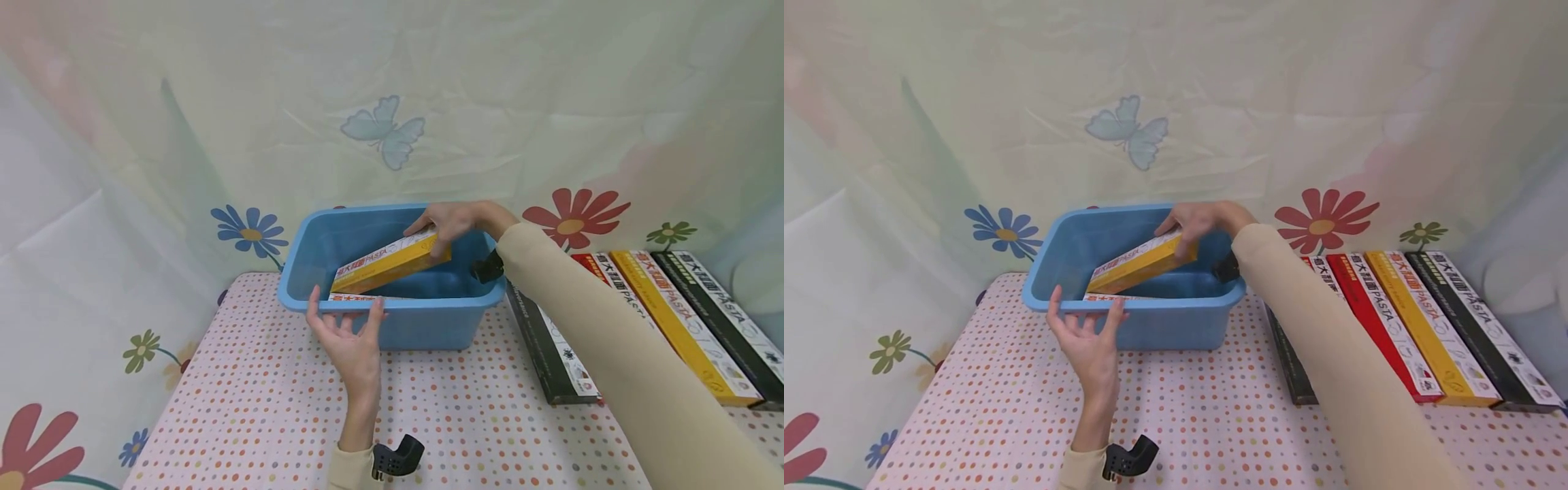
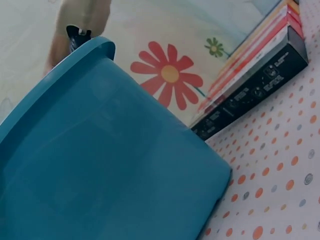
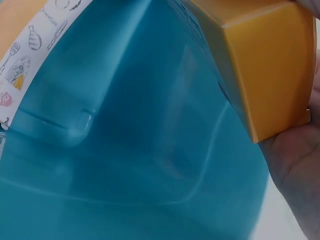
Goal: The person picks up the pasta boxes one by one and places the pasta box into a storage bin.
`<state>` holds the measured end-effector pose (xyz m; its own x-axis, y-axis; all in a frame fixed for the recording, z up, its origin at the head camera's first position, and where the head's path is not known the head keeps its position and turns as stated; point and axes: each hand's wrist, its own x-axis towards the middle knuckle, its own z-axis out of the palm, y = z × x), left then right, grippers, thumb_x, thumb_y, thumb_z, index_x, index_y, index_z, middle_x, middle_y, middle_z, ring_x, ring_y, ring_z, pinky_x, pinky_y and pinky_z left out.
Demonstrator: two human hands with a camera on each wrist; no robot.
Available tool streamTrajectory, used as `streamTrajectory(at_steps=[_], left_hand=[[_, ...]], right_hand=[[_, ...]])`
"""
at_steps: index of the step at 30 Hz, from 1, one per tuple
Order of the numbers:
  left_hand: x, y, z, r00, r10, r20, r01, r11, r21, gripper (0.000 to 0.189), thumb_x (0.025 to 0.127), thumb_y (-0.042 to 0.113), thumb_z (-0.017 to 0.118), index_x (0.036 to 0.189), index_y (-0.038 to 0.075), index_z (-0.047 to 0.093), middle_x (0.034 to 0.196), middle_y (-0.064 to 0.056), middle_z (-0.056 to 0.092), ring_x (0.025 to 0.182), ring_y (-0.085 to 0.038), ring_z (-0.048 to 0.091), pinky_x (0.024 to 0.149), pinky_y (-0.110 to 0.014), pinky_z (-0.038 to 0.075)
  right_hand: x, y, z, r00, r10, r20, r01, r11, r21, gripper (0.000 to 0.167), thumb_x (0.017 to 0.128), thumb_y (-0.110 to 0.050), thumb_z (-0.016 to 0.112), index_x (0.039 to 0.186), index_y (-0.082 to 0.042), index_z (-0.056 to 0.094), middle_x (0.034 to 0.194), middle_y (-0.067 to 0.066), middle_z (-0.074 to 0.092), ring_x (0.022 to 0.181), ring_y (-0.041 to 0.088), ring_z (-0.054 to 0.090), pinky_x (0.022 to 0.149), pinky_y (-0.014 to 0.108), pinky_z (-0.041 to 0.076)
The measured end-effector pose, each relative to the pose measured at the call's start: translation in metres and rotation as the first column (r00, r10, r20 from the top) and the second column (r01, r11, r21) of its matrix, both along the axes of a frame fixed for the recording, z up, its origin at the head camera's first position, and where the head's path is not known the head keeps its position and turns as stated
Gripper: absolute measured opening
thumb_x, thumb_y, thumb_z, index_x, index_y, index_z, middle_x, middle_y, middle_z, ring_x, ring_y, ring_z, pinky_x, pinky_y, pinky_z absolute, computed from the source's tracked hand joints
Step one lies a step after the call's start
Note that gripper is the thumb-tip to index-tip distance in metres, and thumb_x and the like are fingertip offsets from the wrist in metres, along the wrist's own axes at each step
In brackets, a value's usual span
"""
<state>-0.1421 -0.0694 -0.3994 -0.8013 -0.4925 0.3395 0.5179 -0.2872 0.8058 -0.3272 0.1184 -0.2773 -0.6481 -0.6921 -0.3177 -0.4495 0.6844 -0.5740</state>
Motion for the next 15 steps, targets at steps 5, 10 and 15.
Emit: streamTrajectory(at_steps=[5,10,15], left_hand=[[0.001,0.001,0.001,1.0,0.002,0.005,-0.002,1.0,0.007,0.096,0.086,-0.007,0.081,0.16,0.012,0.023,0.14,-0.018,0.048,0.104,-0.037,0.064,0.078,-0.043,0.068],[0.002,0.003,0.002,1.0,-0.002,0.009,0.002,1.0,0.002,0.096,0.085,-0.007,0.081,0.16,0.011,0.023,0.138,-0.018,0.049,0.102,-0.033,0.065,0.078,-0.043,0.068],[0.003,0.004,0.001,1.0,-0.002,0.001,0.002,1.0,-0.001,0.096,0.085,-0.006,0.081,0.16,0.011,0.023,0.139,-0.018,0.049,0.102,-0.034,0.064,0.078,-0.044,0.068]], right_hand=[[-0.003,0.007,-0.006,0.999,-0.028,0.023,0.028,0.999,0.025,0.081,0.079,-0.009,0.079,0.154,-0.002,0.049,0.149,0.02,0.054,0.115,0.031,0.056,0.094,0.036,0.056],[-0.004,0.012,-0.011,0.999,-0.021,0.033,0.02,0.999,0.04,0.084,0.08,-0.013,0.082,0.155,-0.003,0.047,0.148,0.02,0.056,0.113,0.03,0.057,0.091,0.035,0.056],[-0.003,0.017,-0.014,0.998,-0.028,0.055,0.026,0.999,0.031,0.084,0.081,-0.013,0.084,0.156,-0.003,0.047,0.147,0.02,0.055,0.115,0.03,0.057,0.094,0.037,0.058]])
